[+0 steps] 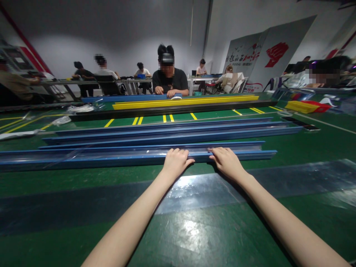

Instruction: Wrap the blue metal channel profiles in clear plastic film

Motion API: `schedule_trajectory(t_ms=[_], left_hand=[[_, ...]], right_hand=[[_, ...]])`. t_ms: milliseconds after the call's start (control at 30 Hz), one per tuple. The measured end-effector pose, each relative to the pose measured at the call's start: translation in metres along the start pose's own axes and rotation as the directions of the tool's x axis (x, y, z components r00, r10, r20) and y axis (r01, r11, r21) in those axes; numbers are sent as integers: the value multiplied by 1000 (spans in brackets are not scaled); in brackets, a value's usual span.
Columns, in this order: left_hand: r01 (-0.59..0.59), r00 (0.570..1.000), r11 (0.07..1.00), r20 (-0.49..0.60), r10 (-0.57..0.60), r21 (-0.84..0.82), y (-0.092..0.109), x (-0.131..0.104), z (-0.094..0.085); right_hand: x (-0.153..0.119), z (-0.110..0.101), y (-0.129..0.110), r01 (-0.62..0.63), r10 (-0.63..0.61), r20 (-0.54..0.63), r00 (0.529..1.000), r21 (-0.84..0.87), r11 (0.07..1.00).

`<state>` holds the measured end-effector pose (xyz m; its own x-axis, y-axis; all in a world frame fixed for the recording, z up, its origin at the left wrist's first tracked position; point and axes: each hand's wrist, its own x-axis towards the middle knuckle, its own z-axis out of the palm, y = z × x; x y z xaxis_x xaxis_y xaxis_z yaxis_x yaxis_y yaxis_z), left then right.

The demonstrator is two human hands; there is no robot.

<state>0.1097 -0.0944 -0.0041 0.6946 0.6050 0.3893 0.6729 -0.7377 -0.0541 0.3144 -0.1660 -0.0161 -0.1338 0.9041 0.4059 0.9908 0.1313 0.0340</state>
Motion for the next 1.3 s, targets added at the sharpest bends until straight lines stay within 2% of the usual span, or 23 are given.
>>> schedule_trajectory(t_ms=[467,633,900,1300], left_hand=[[13,1000,1000,24,-12,-19,-2,0,0],[49,999,998,1,-49,-50,-4,1,-2],[114,993,987,52,-109,-113,-5,4,-7],[75,997,993,41,-72,-87,-5,4,-5]], right_hand=[[0,1,0,3,-3,-5,1000,-7,1000],[0,1,1,3,-3,-1,1000,-2,1000],[0,1,1,-1,1,-2,1000,0,1000],[0,0,0,-2,2,-1,1000,9,1000]])
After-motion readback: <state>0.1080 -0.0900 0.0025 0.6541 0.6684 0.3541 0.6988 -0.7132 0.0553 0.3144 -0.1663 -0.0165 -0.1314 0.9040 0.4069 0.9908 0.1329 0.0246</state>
